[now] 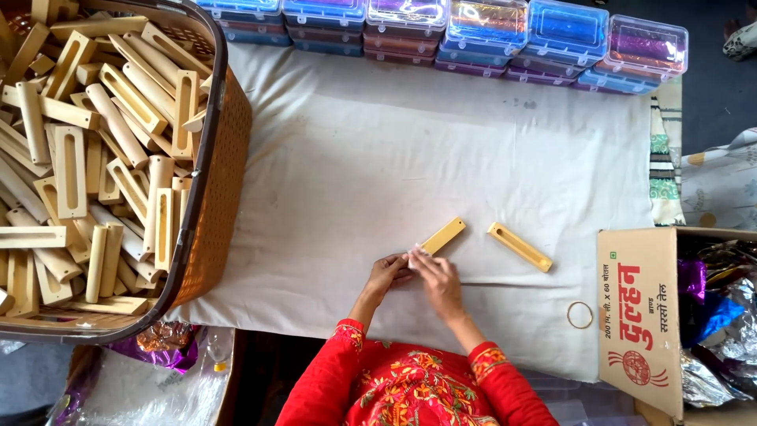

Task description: Sorting hollowed-out wooden components from a basket and wrapping them individually in foil.

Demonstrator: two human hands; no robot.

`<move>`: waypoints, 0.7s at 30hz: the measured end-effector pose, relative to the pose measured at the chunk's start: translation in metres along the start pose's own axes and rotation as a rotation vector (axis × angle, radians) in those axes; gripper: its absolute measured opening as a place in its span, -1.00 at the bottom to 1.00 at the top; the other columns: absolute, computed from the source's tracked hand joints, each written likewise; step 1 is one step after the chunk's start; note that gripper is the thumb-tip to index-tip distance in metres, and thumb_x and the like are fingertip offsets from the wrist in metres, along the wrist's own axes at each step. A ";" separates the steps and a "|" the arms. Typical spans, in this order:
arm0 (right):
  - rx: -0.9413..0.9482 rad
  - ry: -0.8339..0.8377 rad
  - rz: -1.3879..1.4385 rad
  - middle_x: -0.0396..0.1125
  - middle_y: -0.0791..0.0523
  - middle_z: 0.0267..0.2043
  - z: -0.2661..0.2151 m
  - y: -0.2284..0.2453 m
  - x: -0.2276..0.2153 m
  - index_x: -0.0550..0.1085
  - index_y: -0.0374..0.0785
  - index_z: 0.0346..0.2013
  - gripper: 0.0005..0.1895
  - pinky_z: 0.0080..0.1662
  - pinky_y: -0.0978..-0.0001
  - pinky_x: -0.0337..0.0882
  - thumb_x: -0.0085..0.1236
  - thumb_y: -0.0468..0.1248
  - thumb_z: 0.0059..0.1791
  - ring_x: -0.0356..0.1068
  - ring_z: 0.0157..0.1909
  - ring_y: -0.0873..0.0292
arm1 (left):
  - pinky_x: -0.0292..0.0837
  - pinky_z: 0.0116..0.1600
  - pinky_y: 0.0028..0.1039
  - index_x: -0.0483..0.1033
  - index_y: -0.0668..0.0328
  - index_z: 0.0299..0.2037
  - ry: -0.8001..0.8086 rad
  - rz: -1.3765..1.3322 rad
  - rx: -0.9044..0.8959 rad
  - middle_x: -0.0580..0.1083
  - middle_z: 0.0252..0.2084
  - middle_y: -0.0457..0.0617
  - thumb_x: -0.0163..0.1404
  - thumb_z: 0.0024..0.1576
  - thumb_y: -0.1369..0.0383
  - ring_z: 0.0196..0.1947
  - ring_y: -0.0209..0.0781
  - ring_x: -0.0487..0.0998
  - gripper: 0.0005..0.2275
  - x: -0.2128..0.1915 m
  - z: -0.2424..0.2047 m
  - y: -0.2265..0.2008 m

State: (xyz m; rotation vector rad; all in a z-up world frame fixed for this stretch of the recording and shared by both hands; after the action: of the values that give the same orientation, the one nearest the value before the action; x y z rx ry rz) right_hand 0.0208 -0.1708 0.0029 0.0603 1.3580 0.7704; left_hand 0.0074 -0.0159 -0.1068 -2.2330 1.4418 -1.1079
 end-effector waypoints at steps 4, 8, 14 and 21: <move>0.039 -0.050 -0.123 0.38 0.32 0.34 0.022 -0.053 -0.011 0.51 -0.03 0.22 -0.43 0.02 0.38 0.37 0.00 -0.57 0.00 0.34 -0.05 0.17 | 0.63 -0.05 -0.47 0.50 0.33 0.15 -0.019 0.012 -0.029 0.58 -0.04 0.02 0.05 0.23 0.15 -0.13 -0.27 0.64 -0.58 0.007 -0.010 -0.012; 0.150 -0.130 -0.191 0.37 0.34 0.29 0.039 -0.076 -0.018 0.52 -0.02 0.20 -0.49 0.10 0.31 0.34 0.08 -0.48 -0.02 0.33 -0.05 0.18 | 0.63 -0.02 -0.48 0.49 0.31 0.18 0.017 0.006 -0.013 0.57 -0.02 0.02 0.05 0.23 0.15 -0.10 -0.27 0.65 -0.57 0.008 -0.014 -0.015; 0.125 -0.058 -0.085 0.39 0.36 0.29 -0.003 -0.020 0.017 0.53 -0.02 0.16 -0.48 -0.05 0.38 0.36 0.04 -0.53 -0.03 0.29 -0.18 0.16 | 0.64 -0.01 -0.46 0.50 0.33 0.17 0.009 0.006 -0.023 0.57 -0.03 0.01 0.05 0.23 0.15 -0.12 -0.25 0.63 -0.57 0.004 -0.006 -0.008; 0.030 -0.052 -0.123 0.37 0.29 0.32 0.013 -0.034 -0.012 0.49 -0.04 0.24 -0.41 -0.02 0.34 0.40 0.01 -0.55 -0.04 0.34 -0.11 0.14 | 0.65 -0.01 -0.46 0.49 0.34 0.16 0.026 0.014 -0.036 0.57 0.00 0.04 0.04 0.23 0.14 -0.09 -0.25 0.65 -0.56 0.003 -0.007 -0.009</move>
State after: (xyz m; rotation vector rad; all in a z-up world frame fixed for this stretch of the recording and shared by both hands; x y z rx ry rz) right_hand 0.0477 -0.1978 0.0003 0.0205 1.3111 0.6409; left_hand 0.0088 -0.0127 -0.0953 -2.2375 1.4968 -1.1195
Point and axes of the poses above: each hand's wrist, its own z-axis towards the middle knuckle, its own x-axis out of the palm, y = z × x, the point moved 3 cm from there along z, towards the middle knuckle
